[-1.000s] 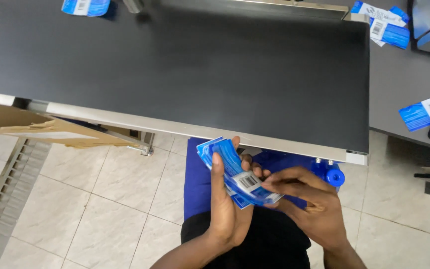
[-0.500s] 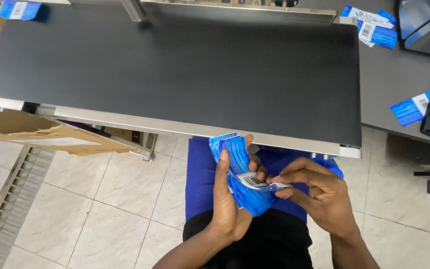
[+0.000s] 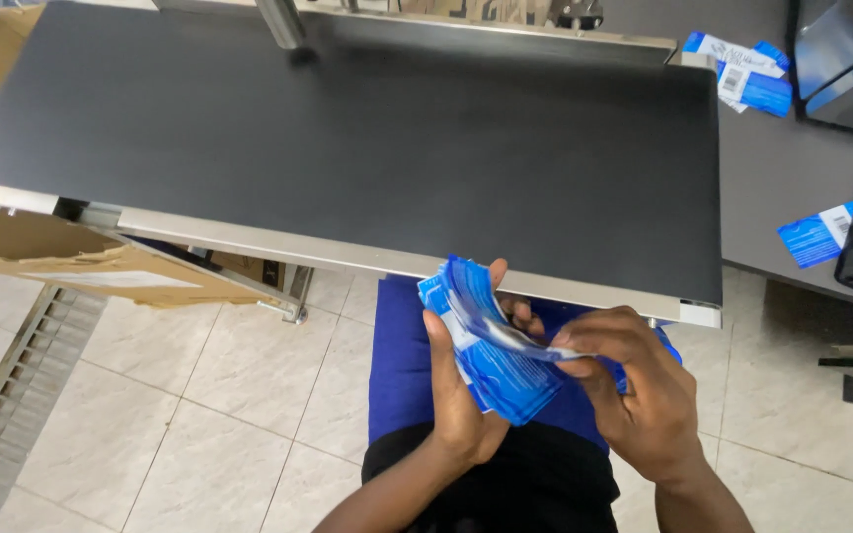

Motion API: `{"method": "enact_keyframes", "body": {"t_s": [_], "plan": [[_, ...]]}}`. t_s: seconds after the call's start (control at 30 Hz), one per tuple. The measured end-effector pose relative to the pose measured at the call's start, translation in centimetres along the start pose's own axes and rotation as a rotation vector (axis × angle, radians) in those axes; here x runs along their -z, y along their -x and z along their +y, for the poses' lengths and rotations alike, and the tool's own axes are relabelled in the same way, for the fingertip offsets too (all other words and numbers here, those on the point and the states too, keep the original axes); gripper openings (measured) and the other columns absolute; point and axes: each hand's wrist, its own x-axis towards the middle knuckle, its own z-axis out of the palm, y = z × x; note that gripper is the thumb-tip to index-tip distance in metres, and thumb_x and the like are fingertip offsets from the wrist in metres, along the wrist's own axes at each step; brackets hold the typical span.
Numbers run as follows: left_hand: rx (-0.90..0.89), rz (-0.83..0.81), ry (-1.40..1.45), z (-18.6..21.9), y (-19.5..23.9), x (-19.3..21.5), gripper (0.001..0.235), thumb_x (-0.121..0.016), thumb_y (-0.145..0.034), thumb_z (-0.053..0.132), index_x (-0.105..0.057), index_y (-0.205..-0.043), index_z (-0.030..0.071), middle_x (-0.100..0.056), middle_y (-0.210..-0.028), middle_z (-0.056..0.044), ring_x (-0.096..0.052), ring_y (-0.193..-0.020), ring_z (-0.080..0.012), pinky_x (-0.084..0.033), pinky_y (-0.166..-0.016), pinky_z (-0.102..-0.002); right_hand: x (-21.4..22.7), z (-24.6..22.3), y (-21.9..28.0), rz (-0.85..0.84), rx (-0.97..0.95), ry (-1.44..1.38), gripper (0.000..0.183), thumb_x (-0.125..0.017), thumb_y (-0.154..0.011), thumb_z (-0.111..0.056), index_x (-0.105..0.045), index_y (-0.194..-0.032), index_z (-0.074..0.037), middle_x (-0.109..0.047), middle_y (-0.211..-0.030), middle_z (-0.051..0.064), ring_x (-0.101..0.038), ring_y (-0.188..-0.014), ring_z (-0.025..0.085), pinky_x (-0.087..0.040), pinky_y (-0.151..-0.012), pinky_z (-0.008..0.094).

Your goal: The person is manually placing blue labels onto a black conveyor belt, picking them one by one from a stack.

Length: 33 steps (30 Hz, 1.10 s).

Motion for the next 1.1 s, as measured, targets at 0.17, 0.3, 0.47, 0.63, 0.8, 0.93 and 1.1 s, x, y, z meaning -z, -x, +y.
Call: {"method": "enact_keyframes", "body": {"t_s": [0.17,0.3,0.47,0.63,0.8,0.93,1.1], "plan": [[-0.009,-0.038,-0.006,0.5,0.1,-0.3,0.091,-0.044,-0.102,0.070,-0.039,-0.170,0.010,-0.063,-0.098,-0.010,-0.065,-0.074,-0.0175,-0.054,-0.076,-0.031,-1.4,-0.1,-0.3,0.095,-0.309,-0.170,0.018,-0.073,-0.099,-0.016,-0.069,-0.110,-0.003,-0.077,-0.112,0.014,-0.079,-0.091,0.022,-0.065,-0.081,0.027],[-0.026,-0.052,0.033,1.0,0.3,-0.3,0.090,-0.046,-0.101,0.067,-0.034,-0.172,0.013,-0.058,-0.079,-0.004,-0.058,-0.071,-0.0140,-0.052,-0.077,-0.029,-2.3,0.5,-0.8,0.111,-0.453,-0.370,0.027,-0.073,-0.099,-0.026,-0.067,-0.108,-0.001,-0.076,-0.111,0.013,-0.077,-0.077,0.020,-0.066,-0.074,0.026],[-0.027,-0.058,0.049,1.8,0.0,0.3,0.084,-0.054,-0.102,0.062,-0.037,-0.169,0.014,-0.055,-0.082,-0.004,-0.056,-0.071,-0.0132,-0.049,-0.077,-0.029,-3.1,0.5,-0.4,0.128,-0.479,-0.347,0.023,-0.074,-0.098,-0.021,-0.069,-0.110,-0.002,-0.075,-0.112,0.012,-0.076,-0.077,0.019,-0.064,-0.077,0.026],[-0.019,-0.059,0.045,1.9,-0.5,1.8,0.099,-0.062,-0.094,0.070,-0.039,-0.171,0.011,-0.062,-0.118,-0.006,-0.063,-0.099,-0.0138,-0.057,-0.089,-0.030,-2.8,3.1,1.7,0.005,0.182,0.167,0.007,-0.063,-0.108,-0.011,-0.067,-0.112,-0.016,-0.077,-0.119,0.003,-0.076,-0.109,0.028,-0.058,-0.099,0.042],[0.119,-0.066,0.112,2.6,-1.3,1.6,0.086,-0.062,-0.100,0.061,-0.042,-0.166,0.010,-0.065,-0.102,-0.004,-0.066,-0.076,-0.0118,-0.054,-0.068,-0.024,-2.3,1.4,0.6,-0.262,0.524,0.316,0.030,-0.048,-0.113,-0.018,-0.072,-0.123,-0.003,-0.074,-0.123,0.014,-0.070,-0.110,0.032,-0.062,-0.091,0.048],[0.211,-0.078,0.084,2.7,-1.3,1.8,0.081,-0.053,-0.106,0.061,-0.046,-0.160,0.001,-0.066,-0.093,-0.005,-0.064,-0.074,-0.0130,-0.054,-0.070,-0.025,-0.4,1.9,0.2,-0.413,0.446,0.265,0.037,-0.083,-0.099,-0.035,-0.073,-0.125,-0.011,-0.072,-0.125,0.010,-0.071,-0.109,0.032,-0.061,-0.092,0.048],[0.470,0.040,-0.029,0.2,0.1,4.5,0.066,-0.051,-0.108,0.062,-0.064,-0.130,0.001,-0.074,-0.097,-0.013,-0.073,-0.082,-0.0200,-0.060,-0.076,-0.030,1.0,2.2,-5.0,-0.195,0.219,0.395,0.036,-0.080,-0.097,-0.033,-0.078,-0.123,-0.008,-0.071,-0.118,0.011,-0.070,-0.101,0.029,-0.055,-0.091,0.045]]}}
